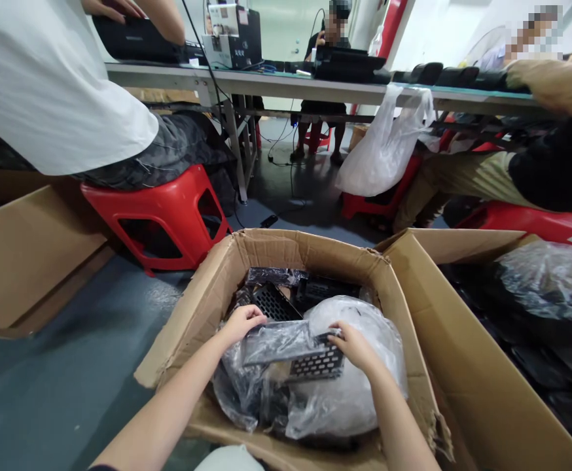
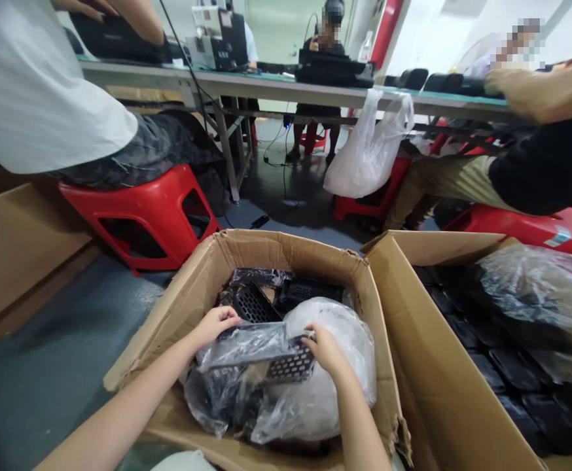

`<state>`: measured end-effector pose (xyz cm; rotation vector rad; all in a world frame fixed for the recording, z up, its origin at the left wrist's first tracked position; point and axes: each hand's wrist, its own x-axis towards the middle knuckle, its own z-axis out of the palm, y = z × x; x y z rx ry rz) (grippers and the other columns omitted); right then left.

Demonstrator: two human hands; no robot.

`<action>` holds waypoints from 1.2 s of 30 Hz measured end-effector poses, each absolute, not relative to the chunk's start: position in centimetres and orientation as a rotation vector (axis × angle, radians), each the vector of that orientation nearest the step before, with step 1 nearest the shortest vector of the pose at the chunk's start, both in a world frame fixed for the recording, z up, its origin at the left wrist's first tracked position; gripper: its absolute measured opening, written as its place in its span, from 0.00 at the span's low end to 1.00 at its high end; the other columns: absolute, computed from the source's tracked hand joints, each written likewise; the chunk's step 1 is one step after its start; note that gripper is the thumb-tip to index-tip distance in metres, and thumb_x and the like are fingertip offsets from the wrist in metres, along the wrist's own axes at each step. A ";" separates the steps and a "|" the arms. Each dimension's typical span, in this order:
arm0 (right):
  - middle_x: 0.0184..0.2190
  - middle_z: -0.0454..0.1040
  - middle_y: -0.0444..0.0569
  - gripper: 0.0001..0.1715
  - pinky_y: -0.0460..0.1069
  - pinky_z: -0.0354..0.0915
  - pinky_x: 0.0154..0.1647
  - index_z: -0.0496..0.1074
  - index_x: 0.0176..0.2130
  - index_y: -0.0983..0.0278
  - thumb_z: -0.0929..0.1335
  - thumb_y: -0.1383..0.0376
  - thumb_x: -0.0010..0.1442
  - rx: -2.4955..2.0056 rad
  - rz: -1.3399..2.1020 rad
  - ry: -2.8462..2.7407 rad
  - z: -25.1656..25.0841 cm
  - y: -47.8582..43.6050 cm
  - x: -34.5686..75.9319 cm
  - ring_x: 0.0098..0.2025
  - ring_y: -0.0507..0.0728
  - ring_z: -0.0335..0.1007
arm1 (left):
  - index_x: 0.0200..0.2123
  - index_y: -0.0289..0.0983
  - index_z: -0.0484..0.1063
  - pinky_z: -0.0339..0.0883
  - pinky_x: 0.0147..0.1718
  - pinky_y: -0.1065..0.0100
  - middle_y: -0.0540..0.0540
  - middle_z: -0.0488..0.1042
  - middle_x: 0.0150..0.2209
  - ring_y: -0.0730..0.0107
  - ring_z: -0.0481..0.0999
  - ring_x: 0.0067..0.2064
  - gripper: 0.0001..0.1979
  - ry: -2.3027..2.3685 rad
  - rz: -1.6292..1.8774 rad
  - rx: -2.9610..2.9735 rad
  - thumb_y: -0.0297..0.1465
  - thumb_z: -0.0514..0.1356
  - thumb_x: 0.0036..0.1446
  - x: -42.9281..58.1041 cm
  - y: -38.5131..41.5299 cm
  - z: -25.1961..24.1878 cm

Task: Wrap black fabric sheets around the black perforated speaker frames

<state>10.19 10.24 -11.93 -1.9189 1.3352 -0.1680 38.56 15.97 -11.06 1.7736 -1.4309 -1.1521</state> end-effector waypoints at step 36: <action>0.28 0.74 0.48 0.13 0.51 0.66 0.33 0.71 0.32 0.62 0.60 0.62 0.51 -1.344 -0.579 1.085 -6.9 16.1 11.5 0.32 0.58 0.71 | 0.34 0.36 0.69 0.62 0.45 0.66 0.46 0.74 0.38 0.66 0.71 0.43 0.13 -1.051 -1.969 1.101 0.37 0.61 0.47 30.2 19.2 -2.6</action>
